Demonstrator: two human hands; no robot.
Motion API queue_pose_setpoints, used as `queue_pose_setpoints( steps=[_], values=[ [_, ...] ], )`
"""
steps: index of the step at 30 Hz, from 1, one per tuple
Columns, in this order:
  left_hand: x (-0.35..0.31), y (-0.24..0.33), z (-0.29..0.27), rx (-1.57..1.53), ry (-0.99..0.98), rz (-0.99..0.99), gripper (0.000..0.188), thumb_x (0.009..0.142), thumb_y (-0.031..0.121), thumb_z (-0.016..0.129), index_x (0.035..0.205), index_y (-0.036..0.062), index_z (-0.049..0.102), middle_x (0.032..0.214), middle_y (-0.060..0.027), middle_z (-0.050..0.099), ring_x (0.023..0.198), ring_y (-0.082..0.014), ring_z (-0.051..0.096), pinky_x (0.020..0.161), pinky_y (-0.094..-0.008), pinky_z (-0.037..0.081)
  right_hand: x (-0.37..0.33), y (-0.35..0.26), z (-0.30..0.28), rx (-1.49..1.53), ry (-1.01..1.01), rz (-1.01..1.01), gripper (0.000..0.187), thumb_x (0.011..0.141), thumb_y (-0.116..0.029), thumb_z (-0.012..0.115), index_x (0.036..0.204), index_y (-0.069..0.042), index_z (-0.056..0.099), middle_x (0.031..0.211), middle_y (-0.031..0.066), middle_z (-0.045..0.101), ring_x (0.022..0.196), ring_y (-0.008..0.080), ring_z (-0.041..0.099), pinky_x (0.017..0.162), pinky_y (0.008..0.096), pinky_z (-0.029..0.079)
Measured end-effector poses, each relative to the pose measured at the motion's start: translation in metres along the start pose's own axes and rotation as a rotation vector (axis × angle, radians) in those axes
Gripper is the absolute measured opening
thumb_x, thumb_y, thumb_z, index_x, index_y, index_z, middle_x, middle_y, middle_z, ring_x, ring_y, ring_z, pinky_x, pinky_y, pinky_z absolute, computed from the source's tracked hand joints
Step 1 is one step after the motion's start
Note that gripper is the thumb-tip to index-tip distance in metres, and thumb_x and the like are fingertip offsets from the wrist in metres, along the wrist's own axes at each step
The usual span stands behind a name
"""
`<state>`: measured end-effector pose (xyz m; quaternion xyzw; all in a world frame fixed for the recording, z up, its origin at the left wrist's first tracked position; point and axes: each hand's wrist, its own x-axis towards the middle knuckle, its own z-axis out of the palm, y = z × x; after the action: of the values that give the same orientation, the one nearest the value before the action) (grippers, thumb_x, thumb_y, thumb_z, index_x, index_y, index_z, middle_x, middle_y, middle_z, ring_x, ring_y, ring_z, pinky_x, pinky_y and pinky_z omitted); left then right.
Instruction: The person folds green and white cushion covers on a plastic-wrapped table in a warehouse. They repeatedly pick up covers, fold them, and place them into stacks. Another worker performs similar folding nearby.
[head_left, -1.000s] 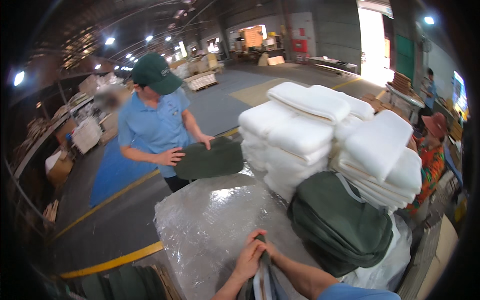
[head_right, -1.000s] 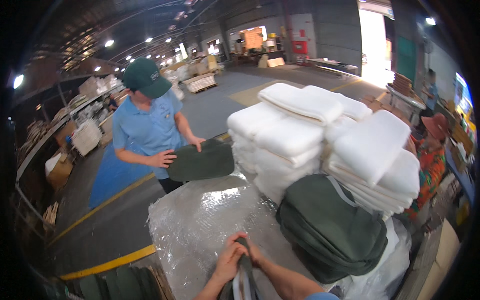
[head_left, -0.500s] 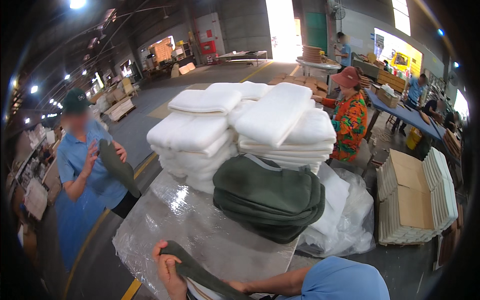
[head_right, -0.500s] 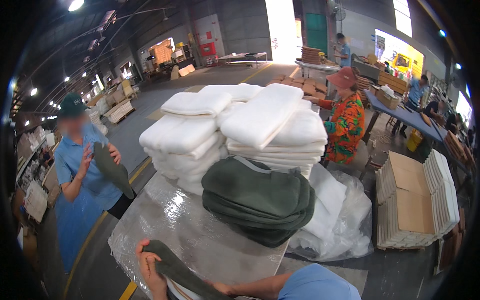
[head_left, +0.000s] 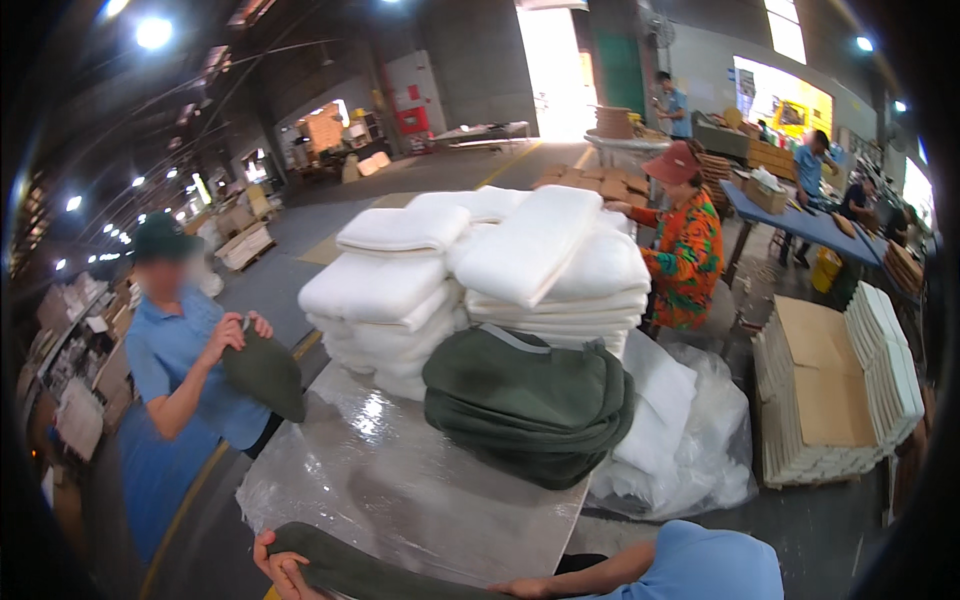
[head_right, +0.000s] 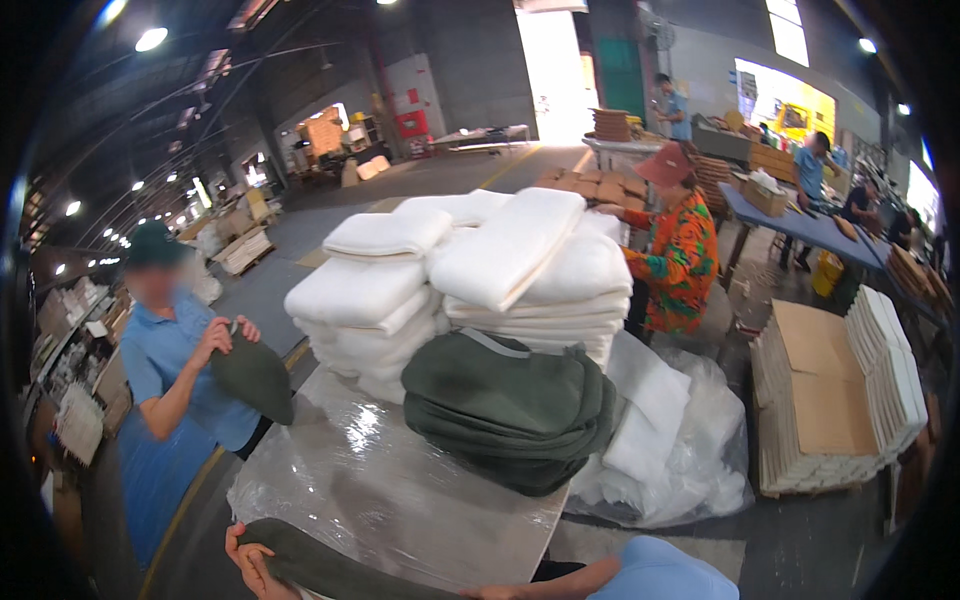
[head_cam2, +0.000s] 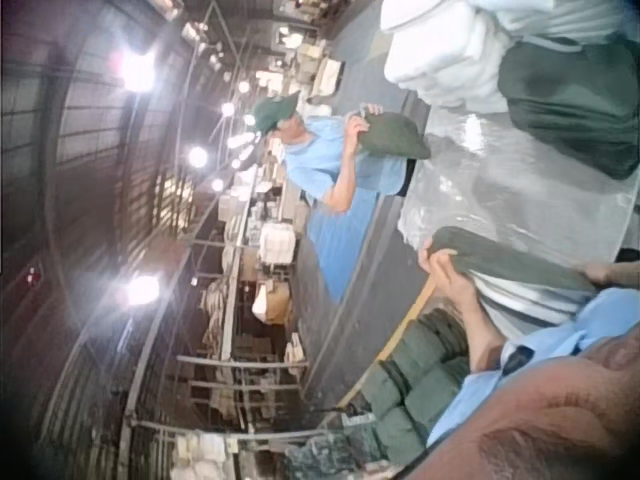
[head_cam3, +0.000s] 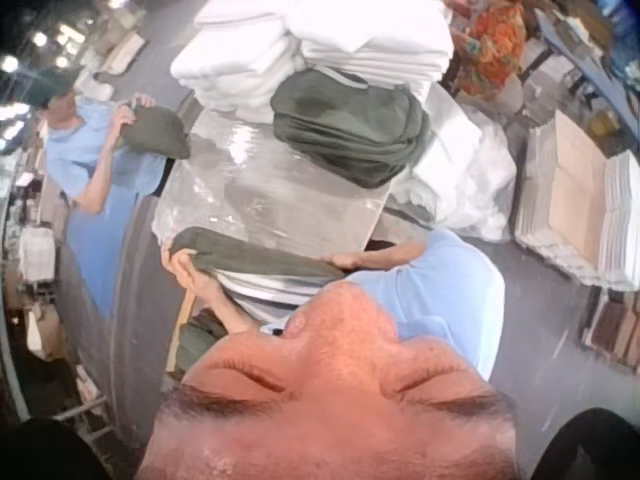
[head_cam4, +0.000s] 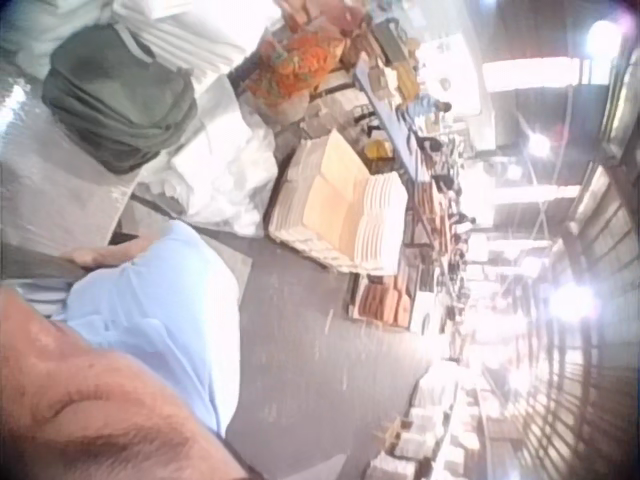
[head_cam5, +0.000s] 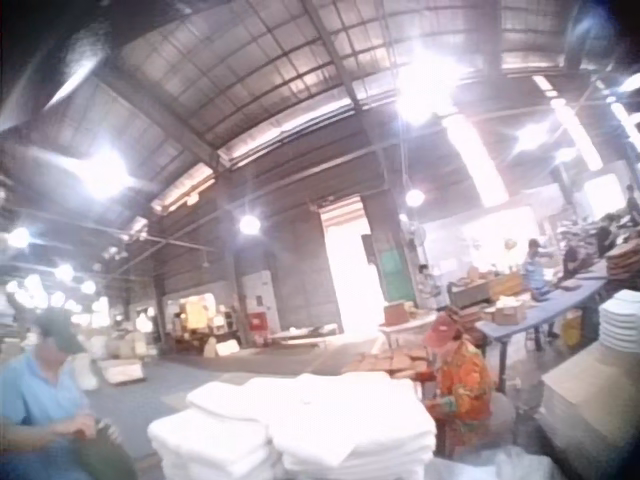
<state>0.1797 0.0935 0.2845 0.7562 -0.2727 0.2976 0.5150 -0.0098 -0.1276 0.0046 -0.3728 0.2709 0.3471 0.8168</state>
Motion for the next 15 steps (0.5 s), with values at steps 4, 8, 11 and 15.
queue_pose_setpoints(
  steps=[4,8,11,15],
  values=[
    [-0.032,-0.063,-0.034,0.190,0.225,-0.197,0.036,0.112,0.026,0.049,0.096,-0.0022,0.064,0.135,-0.0205,0.056,0.122,-0.0331,0.055,0.108,-0.0424,0.041,-0.012,-0.032,0.007,0.070,0.019,-0.073,0.049,0.110,-0.034,0.042,0.153,-0.011,0.051,0.146,0.0082,0.063,0.130,0.0253,0.061,0.114,0.0391,0.048],
    [-0.095,-0.084,-0.071,0.447,0.545,-0.495,0.037,0.112,0.024,0.048,0.132,-0.0051,0.062,0.132,-0.0128,0.056,0.124,-0.0232,0.053,0.111,-0.0366,0.039,-0.037,-0.094,-0.008,0.179,-0.225,-0.289,0.044,0.107,-0.035,0.046,0.140,-0.011,0.063,0.136,0.0077,0.067,0.123,0.0264,0.064,0.103,0.0437,0.053],
    [-0.144,-0.037,-0.058,0.627,0.320,-0.544,0.037,0.112,0.026,0.046,0.111,-0.0019,0.069,0.132,-0.0237,0.059,0.115,-0.0368,0.059,0.103,-0.0453,0.045,-0.032,-0.124,-0.032,0.129,-0.006,-0.402,0.054,0.107,-0.058,0.045,0.133,-0.015,0.065,0.117,0.0041,0.068,0.101,0.0222,0.060,0.089,0.0418,0.050],
    [-0.196,-0.039,-0.052,0.106,0.380,-0.710,0.036,0.110,0.032,0.054,0.126,0.0029,0.068,0.128,-0.0137,0.065,0.123,-0.0264,0.057,0.107,-0.0404,0.042,-0.003,-0.152,-0.071,0.139,0.092,-0.579,0.070,0.109,-0.062,0.042,0.137,0.000,0.059,0.139,0.0166,0.064,0.131,0.0310,0.056,0.119,0.0446,0.038]
  ],
)
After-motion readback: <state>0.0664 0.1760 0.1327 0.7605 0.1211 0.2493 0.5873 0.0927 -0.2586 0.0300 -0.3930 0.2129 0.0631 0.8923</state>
